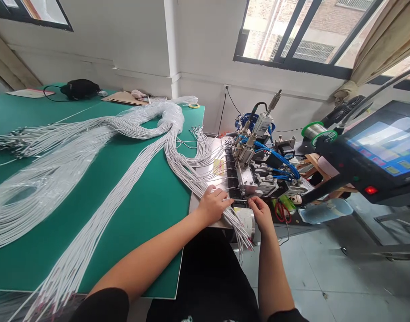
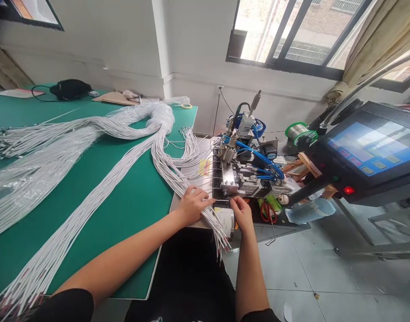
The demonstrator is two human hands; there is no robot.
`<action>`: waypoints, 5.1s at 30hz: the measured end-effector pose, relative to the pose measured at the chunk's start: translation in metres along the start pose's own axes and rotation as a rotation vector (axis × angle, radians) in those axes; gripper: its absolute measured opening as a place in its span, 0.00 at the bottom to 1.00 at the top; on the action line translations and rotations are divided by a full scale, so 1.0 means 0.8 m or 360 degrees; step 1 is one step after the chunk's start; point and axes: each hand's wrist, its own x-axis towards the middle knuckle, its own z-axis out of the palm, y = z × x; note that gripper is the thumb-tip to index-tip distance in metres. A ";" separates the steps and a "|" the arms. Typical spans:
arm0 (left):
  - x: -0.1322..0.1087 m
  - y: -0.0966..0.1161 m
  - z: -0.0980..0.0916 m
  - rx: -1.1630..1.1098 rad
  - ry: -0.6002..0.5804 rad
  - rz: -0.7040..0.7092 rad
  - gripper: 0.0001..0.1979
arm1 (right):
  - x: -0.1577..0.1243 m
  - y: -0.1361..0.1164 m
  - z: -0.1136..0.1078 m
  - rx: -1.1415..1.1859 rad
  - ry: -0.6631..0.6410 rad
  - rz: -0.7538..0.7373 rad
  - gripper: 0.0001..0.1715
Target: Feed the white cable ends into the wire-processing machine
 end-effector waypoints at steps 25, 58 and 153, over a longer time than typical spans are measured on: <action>-0.003 0.000 -0.001 -0.0112 0.0017 -0.0128 0.18 | -0.025 -0.011 -0.012 0.0089 0.0247 0.0139 0.27; -0.002 0.004 -0.011 -0.0076 0.0134 -0.0056 0.10 | -0.054 -0.065 -0.005 -0.0620 0.0246 -0.0526 0.15; 0.010 0.004 -0.002 -0.0201 -0.0347 -0.0073 0.28 | 0.001 0.004 0.010 0.0504 0.0037 0.0376 0.23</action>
